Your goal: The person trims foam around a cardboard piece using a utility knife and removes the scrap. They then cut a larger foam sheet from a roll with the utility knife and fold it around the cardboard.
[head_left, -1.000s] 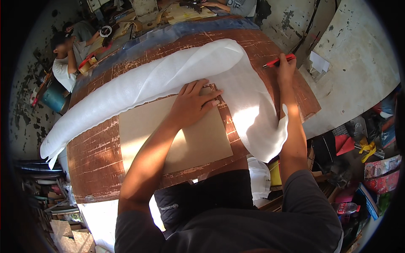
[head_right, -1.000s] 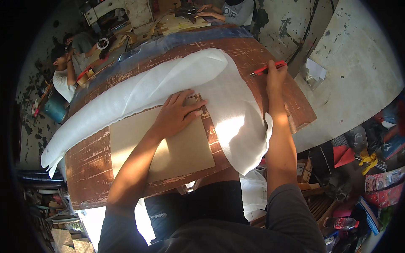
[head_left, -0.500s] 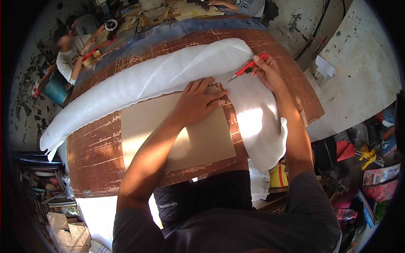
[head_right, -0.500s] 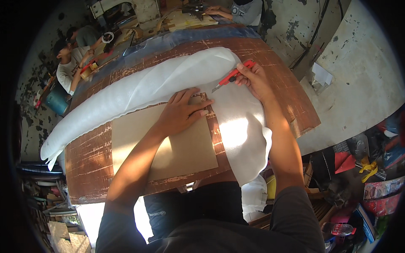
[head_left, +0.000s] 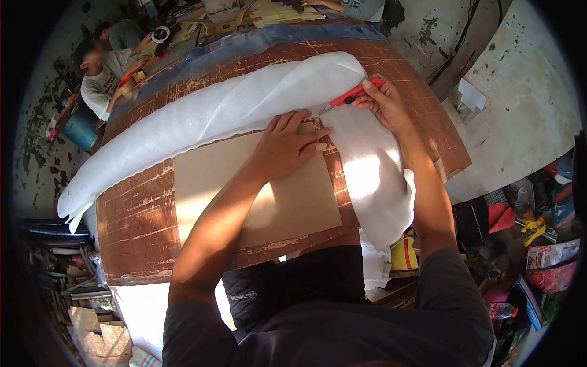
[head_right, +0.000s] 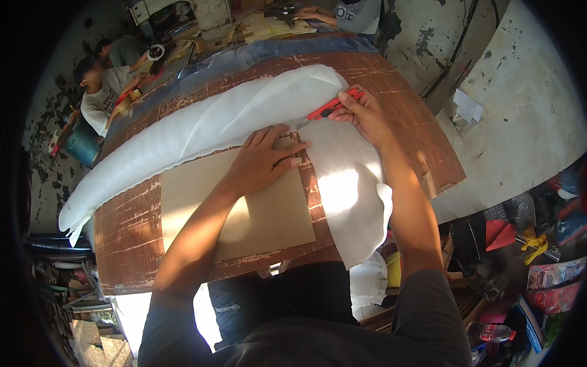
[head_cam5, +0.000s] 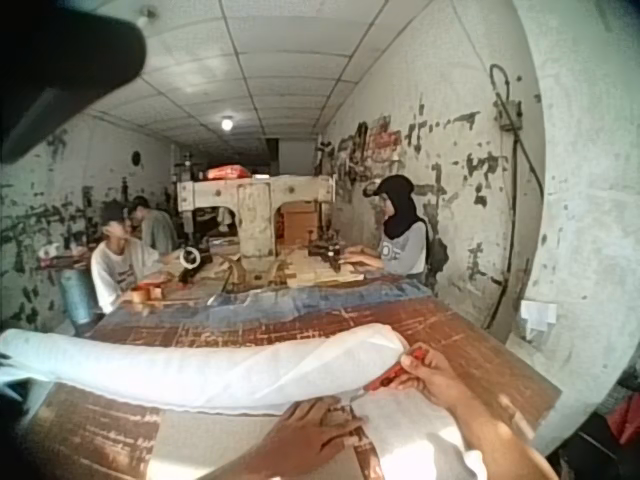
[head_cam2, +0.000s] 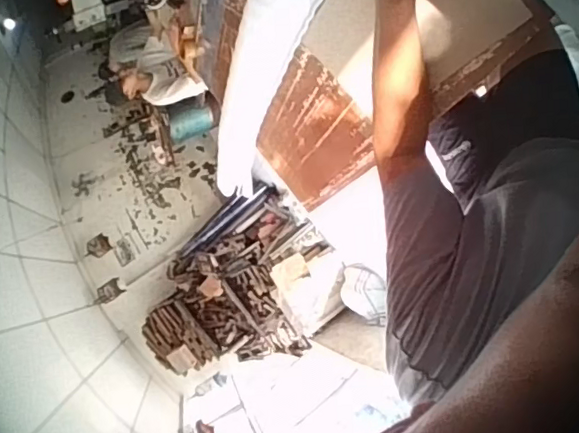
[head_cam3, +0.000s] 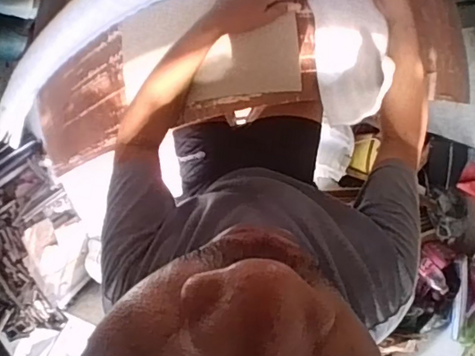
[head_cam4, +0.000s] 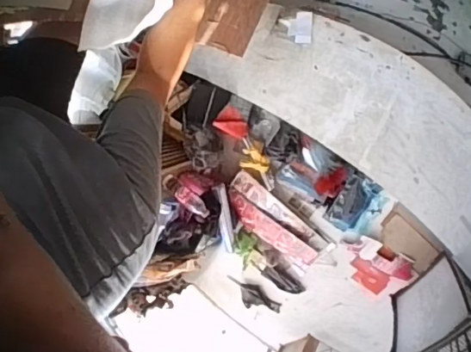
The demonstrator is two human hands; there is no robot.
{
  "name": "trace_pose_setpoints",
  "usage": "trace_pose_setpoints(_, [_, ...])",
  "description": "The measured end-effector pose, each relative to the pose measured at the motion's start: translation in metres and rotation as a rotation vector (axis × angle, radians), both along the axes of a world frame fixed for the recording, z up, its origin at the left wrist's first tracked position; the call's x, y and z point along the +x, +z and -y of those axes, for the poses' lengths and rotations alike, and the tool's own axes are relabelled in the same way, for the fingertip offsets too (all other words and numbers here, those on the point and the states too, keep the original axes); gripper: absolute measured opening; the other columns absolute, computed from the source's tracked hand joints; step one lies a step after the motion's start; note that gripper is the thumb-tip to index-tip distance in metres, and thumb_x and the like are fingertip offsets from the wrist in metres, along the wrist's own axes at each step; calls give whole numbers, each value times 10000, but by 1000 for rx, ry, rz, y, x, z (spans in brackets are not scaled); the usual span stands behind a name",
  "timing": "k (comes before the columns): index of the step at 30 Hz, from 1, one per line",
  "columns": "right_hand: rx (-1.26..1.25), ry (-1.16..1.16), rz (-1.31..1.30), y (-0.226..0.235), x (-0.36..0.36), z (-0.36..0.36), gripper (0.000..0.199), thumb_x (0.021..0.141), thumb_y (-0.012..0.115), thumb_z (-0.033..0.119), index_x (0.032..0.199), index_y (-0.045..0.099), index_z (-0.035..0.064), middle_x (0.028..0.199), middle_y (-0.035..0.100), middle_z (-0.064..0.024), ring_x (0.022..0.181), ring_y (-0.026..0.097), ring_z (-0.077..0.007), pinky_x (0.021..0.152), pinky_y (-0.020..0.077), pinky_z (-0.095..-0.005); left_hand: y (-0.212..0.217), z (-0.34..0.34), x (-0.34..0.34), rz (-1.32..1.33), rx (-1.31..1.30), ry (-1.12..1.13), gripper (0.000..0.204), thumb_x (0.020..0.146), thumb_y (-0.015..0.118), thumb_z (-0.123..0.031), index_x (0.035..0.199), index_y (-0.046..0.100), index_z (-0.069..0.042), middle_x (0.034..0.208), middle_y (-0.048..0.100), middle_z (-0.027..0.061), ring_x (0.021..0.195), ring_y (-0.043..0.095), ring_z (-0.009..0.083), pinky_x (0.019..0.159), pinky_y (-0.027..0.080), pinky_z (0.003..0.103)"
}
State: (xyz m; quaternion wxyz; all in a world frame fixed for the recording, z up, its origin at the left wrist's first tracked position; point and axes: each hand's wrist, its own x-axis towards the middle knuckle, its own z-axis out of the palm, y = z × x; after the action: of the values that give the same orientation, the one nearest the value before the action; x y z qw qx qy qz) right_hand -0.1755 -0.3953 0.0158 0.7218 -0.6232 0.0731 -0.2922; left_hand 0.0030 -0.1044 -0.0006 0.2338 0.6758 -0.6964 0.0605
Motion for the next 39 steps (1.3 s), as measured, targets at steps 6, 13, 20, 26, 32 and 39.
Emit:
trace_pose_setpoints(6, [6, 20, -6, 0, 0, 1, 284, 1136, 745, 263, 1202, 601, 28, 1013, 794, -155, 866, 847, -242, 722, 704, -286, -1, 0, 0, 1, -6, -1, 436, 1138, 606, -451, 1553, 723, -384, 1653, 538, 131, 1567, 457, 348, 1335, 333, 534])
trace_pose_setpoints(13, [47, 8, 15, -1, 2, 0, 302, 1128, 758, 259, 1220, 596, 21, 1014, 786, -154, 866, 847, -253, 714, 707, -289, 0, 0, 0, -2, 3, 2, 433, 1141, 603, -450, 1550, 725, -384, 1652, 537, 139, 1563, 461, 348, 1335, 333, 534])
trace_pose_setpoints(20, [36, 23, 13, -2, 2, 2, 298, 1128, 759, 262, 1219, 604, 25, 1015, 786, -150, 867, 847, -249, 715, 706, -285, 0, 0, -1, -5, -2, 4, 430, 1142, 601, -449, 1546, 729, -379, 1647, 548, 126, 1568, 459, 339, 1337, 333, 533])
trace_pose_setpoints(26, [33, 38, 9, -1, 2, 1, 282, 1131, 753, 254, 1215, 606, 28, 1014, 786, -144, 871, 845, -240, 727, 701, -282, 0, 0, -1, 2, 4, 13, 429, 1144, 599, -451, 1546, 729, -378, 1650, 550, 122, 1570, 458, 337, 1339, 331, 526])
trace_pose_setpoints(32, [27, 32, -1, 0, 2, 0, 273, 1133, 751, 251, 1208, 612, 28, 1002, 790, -145, 868, 844, -236, 732, 697, -282, -1, 0, -1, 2, -11, 6, 430, 1142, 601, -449, 1545, 731, -377, 1648, 554, 129, 1566, 462, 341, 1338, 331, 528])
trace_pose_setpoints(39, [7, 11, -36, 3, -1, 1, 283, 1124, 765, 253, 1207, 621, 24, 997, 802, -153, 862, 845, -235, 732, 695, -282, -1, 0, -1, 9, -13, 6, 431, 1141, 600, -449, 1546, 730, -379, 1649, 552, 133, 1566, 463, 347, 1336, 335, 530])
